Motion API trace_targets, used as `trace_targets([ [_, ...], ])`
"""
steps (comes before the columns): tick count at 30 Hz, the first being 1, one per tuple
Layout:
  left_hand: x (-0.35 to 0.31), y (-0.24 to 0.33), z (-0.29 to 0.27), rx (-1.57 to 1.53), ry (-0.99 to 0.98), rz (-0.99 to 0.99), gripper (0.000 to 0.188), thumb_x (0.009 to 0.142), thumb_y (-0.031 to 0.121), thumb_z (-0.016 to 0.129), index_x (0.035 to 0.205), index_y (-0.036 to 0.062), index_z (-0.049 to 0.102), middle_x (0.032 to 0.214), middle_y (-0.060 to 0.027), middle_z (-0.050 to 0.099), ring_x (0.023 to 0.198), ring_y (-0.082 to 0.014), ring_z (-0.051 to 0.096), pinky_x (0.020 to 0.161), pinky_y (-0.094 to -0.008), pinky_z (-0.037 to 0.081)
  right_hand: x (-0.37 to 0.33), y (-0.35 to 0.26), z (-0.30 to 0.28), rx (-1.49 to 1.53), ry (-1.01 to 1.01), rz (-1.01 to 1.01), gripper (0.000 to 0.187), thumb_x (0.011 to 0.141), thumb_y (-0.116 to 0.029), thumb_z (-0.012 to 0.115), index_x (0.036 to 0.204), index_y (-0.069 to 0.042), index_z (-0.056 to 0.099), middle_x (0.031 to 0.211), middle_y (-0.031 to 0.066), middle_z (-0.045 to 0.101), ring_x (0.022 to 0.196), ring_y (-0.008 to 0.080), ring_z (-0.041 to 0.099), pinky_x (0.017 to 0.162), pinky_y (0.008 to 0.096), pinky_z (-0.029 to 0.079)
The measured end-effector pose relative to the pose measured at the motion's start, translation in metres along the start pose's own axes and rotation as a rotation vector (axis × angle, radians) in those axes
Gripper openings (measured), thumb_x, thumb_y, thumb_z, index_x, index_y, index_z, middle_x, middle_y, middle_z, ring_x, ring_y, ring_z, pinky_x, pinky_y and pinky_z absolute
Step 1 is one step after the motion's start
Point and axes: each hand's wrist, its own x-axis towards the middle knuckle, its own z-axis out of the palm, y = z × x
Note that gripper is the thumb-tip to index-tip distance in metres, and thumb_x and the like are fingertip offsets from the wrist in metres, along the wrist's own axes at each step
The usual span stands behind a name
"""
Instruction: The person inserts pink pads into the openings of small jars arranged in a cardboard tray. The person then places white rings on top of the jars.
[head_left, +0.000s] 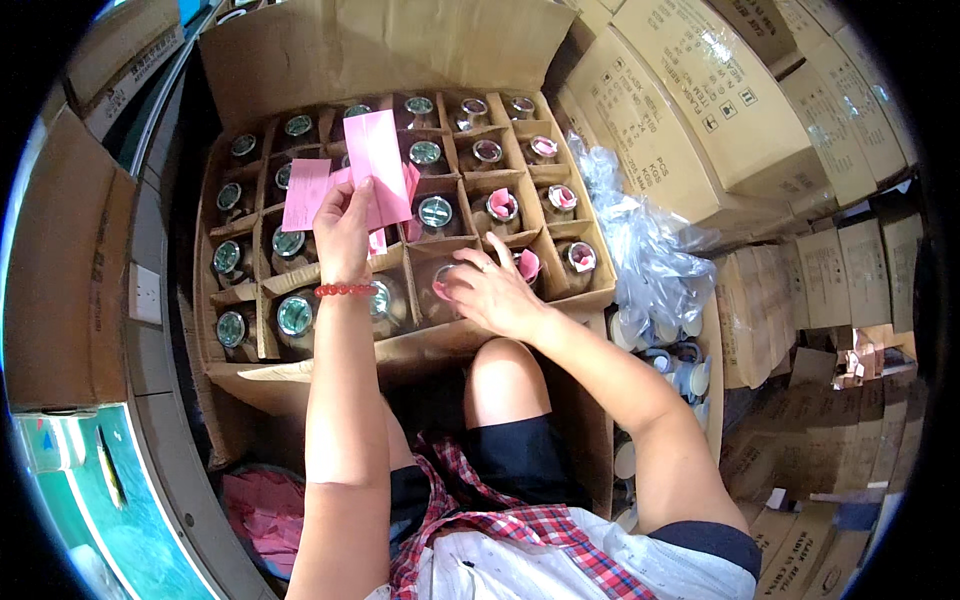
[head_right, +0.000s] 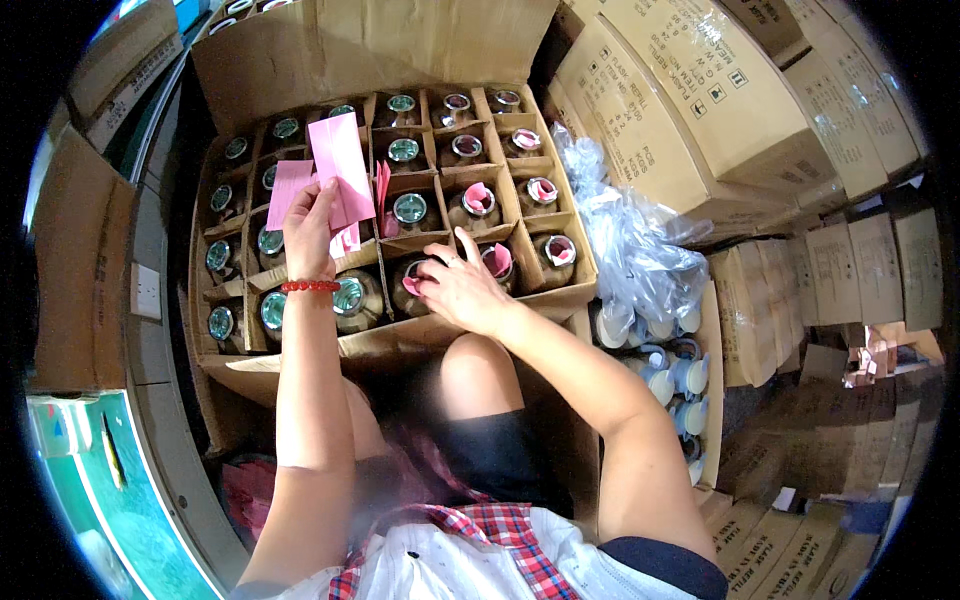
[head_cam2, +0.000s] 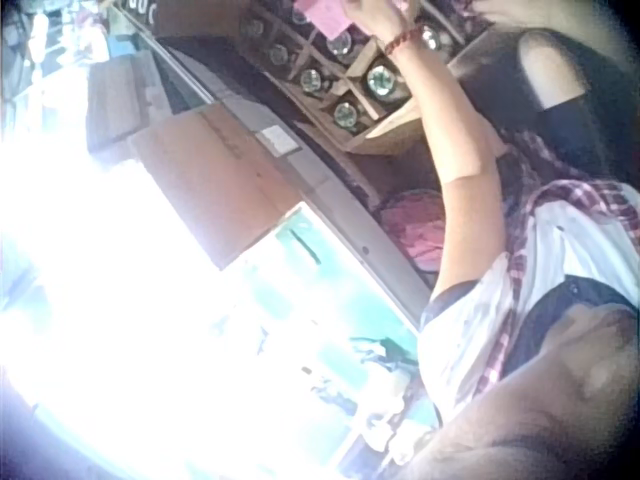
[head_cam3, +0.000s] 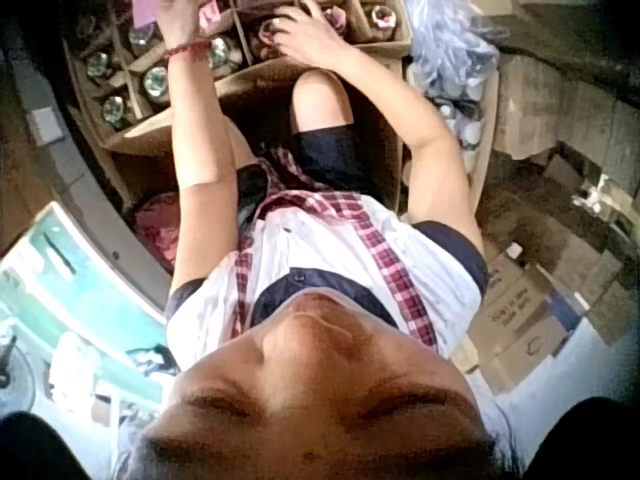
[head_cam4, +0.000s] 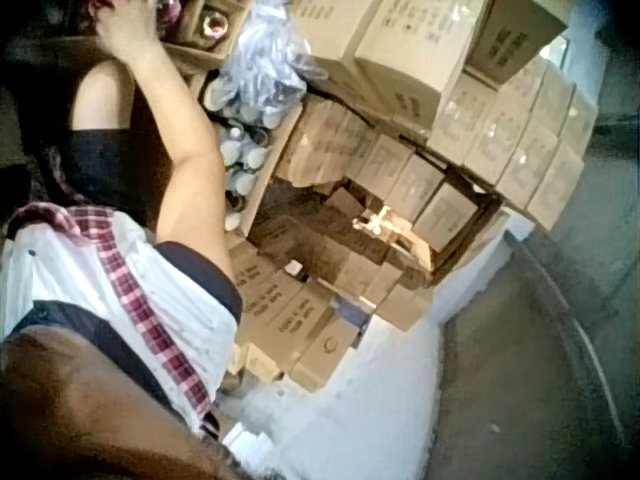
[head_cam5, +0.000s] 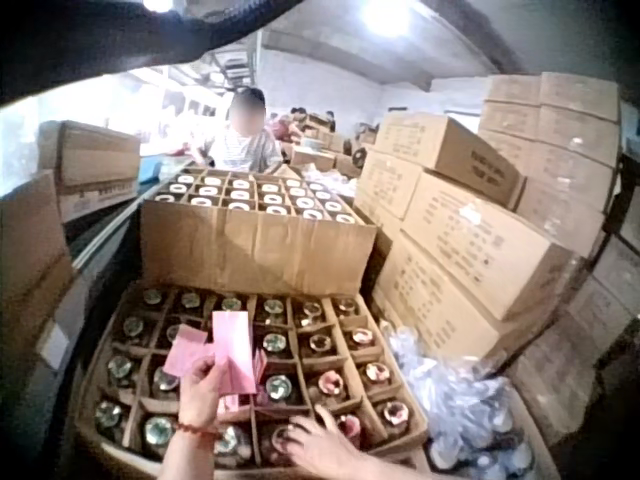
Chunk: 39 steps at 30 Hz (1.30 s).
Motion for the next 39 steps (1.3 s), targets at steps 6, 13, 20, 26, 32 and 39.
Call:
trace_targets([
  [6, 0.001, 0.006, -0.001, -0.085, 0.069, -0.024, 0.012, 0.089, 0.015, 0.064, 0.09, 0.0025, 0.063, 0.084, 0.0002, 0.062, 0.074, -0.0052, 0.053, 0.066, -0.0206, 0.042, 0.001, -0.013, 0.008, -0.007, 0.065, 0.158, 0.035, 0.077, -0.016, 0.068, 0.111, -0.017, 0.06, 0.1, 0.0023, 0.063, 0.103, 0.0234, 0.055, 0.105, 0.0595, 0.024],
  [13, 0.0, -0.003, 0.004, 0.005, 0.008, 0.033, 0.017, 0.089, 0.016, 0.066, 0.094, -0.0002, 0.065, 0.085, -0.0008, 0.063, 0.074, -0.006, 0.053, 0.066, -0.02, 0.042, 0.004, -0.008, 0.011, 0.106, -0.107, 0.101, 0.044, 0.084, -0.031, 0.064, 0.115, -0.006, 0.046, 0.096, 0.0073, 0.064, 0.124, 0.0333, 0.047, 0.11, 0.0628, 0.013],
  [20, 0.003, -0.012, 0.006, 0.069, 0.001, 0.047, 0.017, 0.09, 0.015, 0.064, 0.092, -0.0013, 0.066, 0.08, 0.0008, 0.062, 0.072, -0.0054, 0.052, 0.065, -0.0202, 0.041, 0.015, -0.015, -0.025, 0.102, 0.104, 0.172, 0.042, 0.083, -0.04, 0.062, 0.101, -0.003, 0.059, 0.094, 0.0105, 0.066, 0.106, 0.0299, 0.055, 0.105, 0.0579, 0.022],
  [26, -0.001, -0.01, 0.016, 0.074, -0.044, 0.047, 0.019, 0.091, 0.016, 0.062, 0.096, -0.0023, 0.066, 0.083, -0.0012, 0.064, 0.073, -0.0063, 0.054, 0.066, -0.0202, 0.043, -0.009, -0.017, 0.012, 0.068, -0.074, 0.167, 0.064, 0.079, -0.047, 0.064, 0.125, -0.005, 0.046, 0.101, 0.011, 0.067, 0.125, 0.0325, 0.046, 0.11, 0.0604, 0.011],
  [32, -0.013, -0.009, 0.033, 0.248, -0.172, 0.043, 0.019, 0.089, 0.016, 0.064, 0.097, -0.0013, 0.067, 0.083, -0.0039, 0.067, 0.071, -0.0083, 0.058, 0.062, -0.023, 0.047, 0.029, 0.02, -0.019, 1.139, 0.46, 0.7, 0.05, 0.087, -0.04, 0.064, 0.121, -0.005, 0.052, 0.094, 0.0055, 0.065, 0.074, 0.0161, 0.062, 0.067, 0.0246, 0.049],
  [39, -0.007, -0.024, 0.041, 0.977, 0.086, 0.547, 0.031, 0.081, 0.028, 0.069, 0.101, 0.0042, 0.065, 0.112, -0.0117, 0.057, 0.104, -0.0306, 0.055, 0.09, -0.0415, 0.041, 0.065, 0.071, -0.022, 1.091, 0.398, 0.77, 0.017, 0.09, -0.005, 0.057, 0.105, 0.003, 0.059, 0.073, 0.0045, 0.063, 0.055, 0.0084, 0.059, 0.048, 0.0213, 0.049],
])
